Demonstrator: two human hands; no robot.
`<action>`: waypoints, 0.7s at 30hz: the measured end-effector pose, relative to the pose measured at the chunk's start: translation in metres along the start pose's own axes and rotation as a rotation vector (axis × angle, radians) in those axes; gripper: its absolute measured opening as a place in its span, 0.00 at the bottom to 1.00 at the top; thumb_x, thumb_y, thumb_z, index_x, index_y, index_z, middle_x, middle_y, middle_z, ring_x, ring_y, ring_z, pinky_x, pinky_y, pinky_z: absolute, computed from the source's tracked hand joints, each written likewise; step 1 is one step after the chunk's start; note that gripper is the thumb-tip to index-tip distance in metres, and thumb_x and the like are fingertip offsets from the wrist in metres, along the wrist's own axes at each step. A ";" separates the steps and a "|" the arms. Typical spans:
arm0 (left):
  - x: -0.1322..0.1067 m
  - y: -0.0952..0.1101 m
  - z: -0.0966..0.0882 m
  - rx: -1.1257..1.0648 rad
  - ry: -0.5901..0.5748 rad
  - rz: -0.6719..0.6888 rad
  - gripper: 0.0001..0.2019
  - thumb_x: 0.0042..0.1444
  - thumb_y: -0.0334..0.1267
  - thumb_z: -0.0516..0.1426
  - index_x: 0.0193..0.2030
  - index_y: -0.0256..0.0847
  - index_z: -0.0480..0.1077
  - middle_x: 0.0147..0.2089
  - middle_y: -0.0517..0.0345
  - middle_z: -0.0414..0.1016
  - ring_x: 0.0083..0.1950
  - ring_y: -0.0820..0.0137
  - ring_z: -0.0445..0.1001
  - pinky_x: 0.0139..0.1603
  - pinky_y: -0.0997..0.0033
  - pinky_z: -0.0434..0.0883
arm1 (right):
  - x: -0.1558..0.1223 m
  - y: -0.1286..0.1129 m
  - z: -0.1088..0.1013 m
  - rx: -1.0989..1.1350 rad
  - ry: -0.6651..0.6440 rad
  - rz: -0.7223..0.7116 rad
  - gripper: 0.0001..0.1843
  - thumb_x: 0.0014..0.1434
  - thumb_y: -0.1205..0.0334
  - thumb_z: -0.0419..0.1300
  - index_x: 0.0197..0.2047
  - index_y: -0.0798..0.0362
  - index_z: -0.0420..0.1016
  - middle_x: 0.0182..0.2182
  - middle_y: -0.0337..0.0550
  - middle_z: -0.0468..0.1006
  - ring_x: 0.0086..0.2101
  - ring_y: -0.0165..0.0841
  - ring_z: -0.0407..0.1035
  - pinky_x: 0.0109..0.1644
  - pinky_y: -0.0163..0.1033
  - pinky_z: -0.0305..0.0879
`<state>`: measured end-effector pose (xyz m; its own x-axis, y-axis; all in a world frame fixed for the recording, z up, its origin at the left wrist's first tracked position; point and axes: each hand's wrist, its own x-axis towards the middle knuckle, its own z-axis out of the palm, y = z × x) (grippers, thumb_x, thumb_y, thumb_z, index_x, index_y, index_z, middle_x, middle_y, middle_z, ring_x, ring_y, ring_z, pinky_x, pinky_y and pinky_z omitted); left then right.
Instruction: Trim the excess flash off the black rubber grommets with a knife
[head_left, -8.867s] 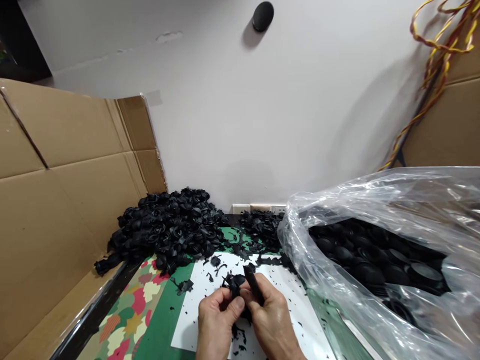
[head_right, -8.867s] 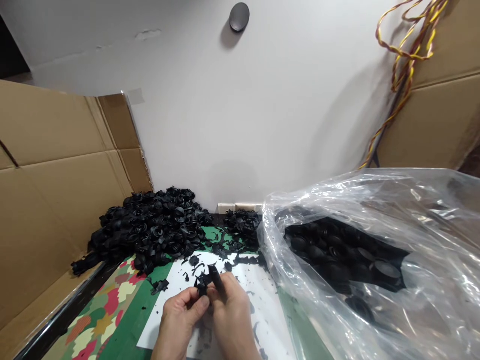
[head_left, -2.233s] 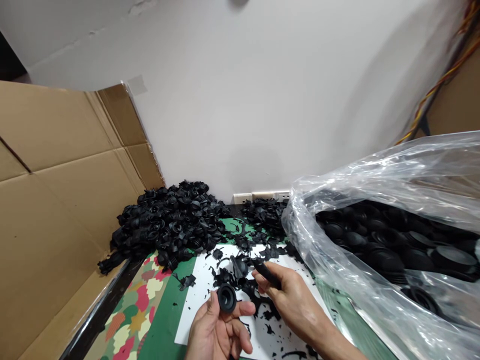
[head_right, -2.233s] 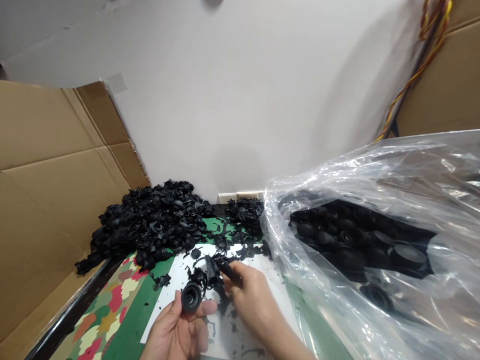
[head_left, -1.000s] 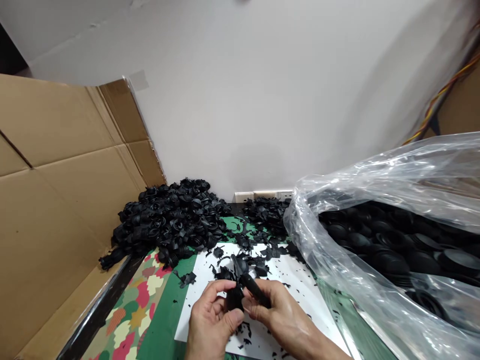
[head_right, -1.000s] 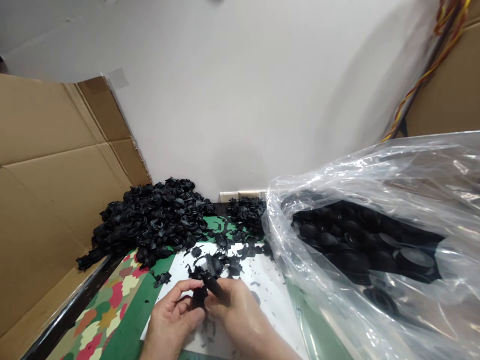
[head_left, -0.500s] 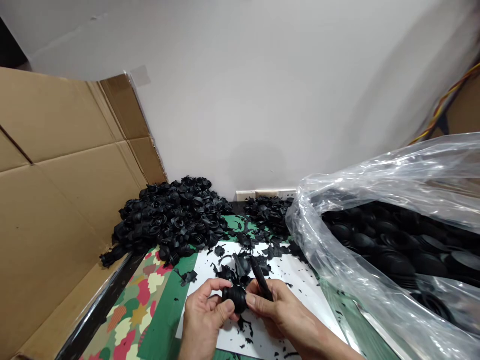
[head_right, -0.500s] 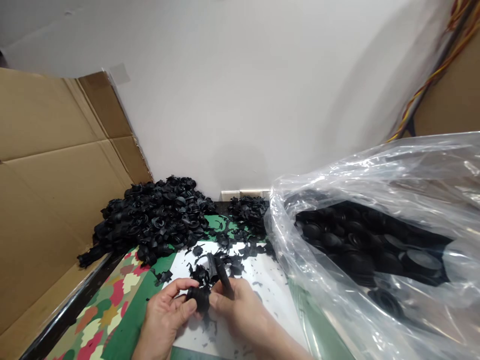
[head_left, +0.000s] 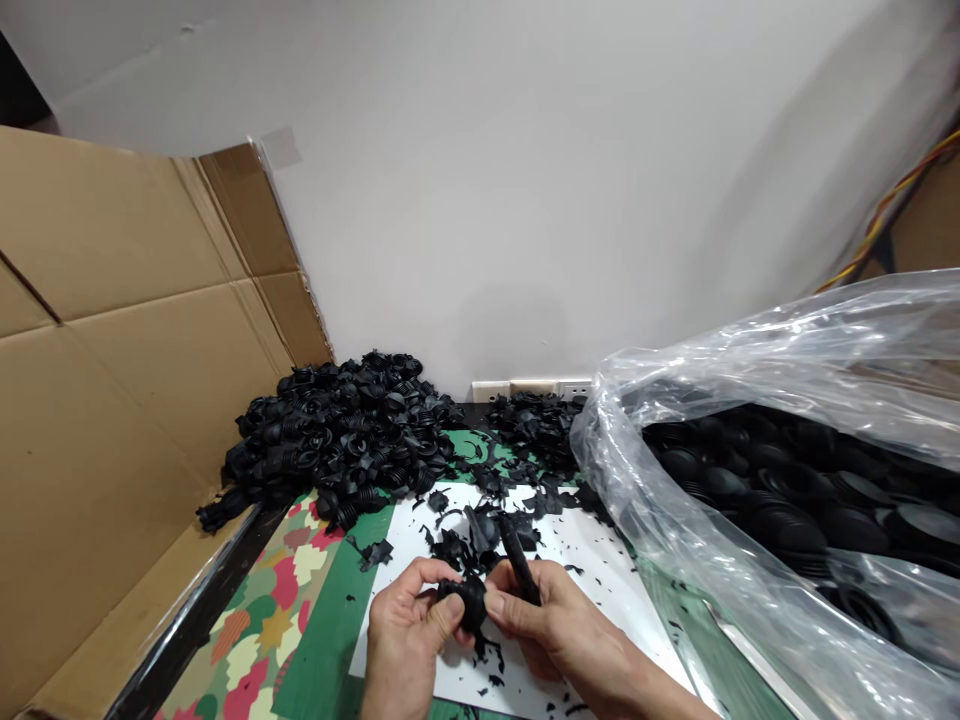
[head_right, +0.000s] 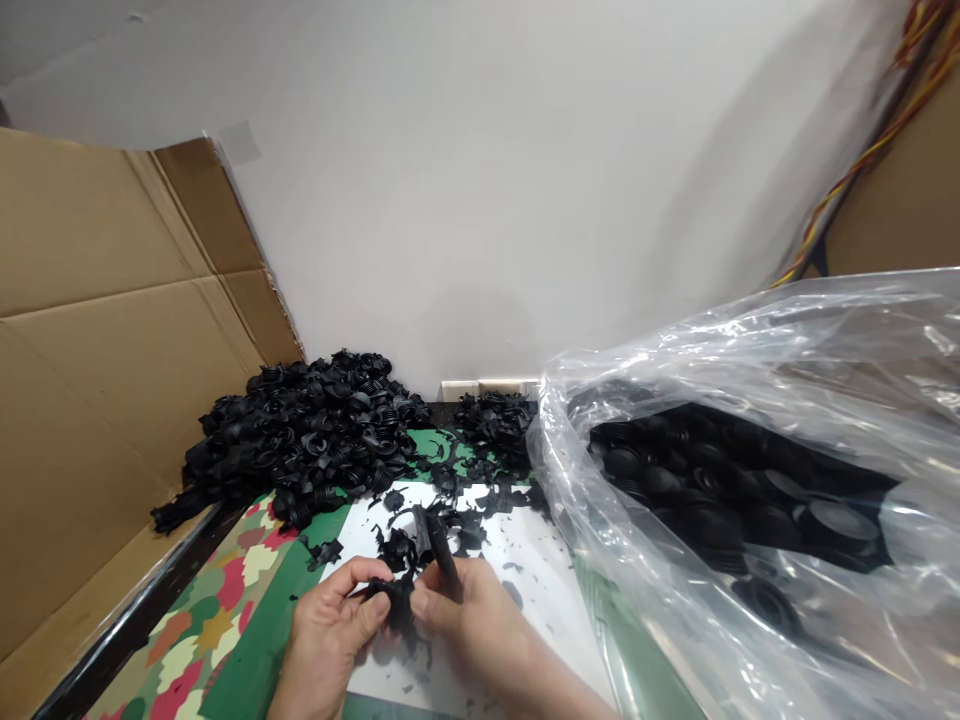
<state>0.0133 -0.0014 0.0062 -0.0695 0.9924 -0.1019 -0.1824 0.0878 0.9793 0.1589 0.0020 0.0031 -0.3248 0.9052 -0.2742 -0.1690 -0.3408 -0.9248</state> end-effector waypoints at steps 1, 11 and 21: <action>0.000 -0.001 0.000 -0.001 -0.001 0.005 0.10 0.36 0.38 0.68 0.24 0.38 0.74 0.13 0.62 0.71 0.14 0.77 0.63 0.16 0.80 0.57 | 0.001 0.002 0.000 -0.004 0.003 0.001 0.19 0.43 0.48 0.65 0.21 0.53 0.65 0.12 0.27 0.57 0.13 0.21 0.45 0.18 0.31 0.43; -0.002 -0.003 0.000 0.114 0.074 0.120 0.06 0.35 0.32 0.66 0.21 0.37 0.73 0.19 0.65 0.67 0.15 0.79 0.63 0.14 0.82 0.57 | -0.001 -0.003 -0.003 -0.200 0.166 -0.107 0.16 0.49 0.50 0.61 0.23 0.55 0.69 0.15 0.31 0.60 0.17 0.25 0.52 0.21 0.32 0.47; -0.003 0.002 0.000 0.117 0.039 0.117 0.04 0.35 0.30 0.65 0.20 0.37 0.74 0.23 0.63 0.66 0.17 0.78 0.62 0.14 0.80 0.60 | -0.015 -0.022 -0.021 -0.155 0.399 -0.304 0.25 0.50 0.38 0.56 0.35 0.52 0.77 0.28 0.41 0.71 0.31 0.36 0.63 0.36 0.39 0.59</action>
<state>0.0130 -0.0046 0.0084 -0.1221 0.9925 0.0091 -0.0551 -0.0159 0.9984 0.1870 0.0010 0.0221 0.1028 0.9939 -0.0386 -0.0512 -0.0335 -0.9981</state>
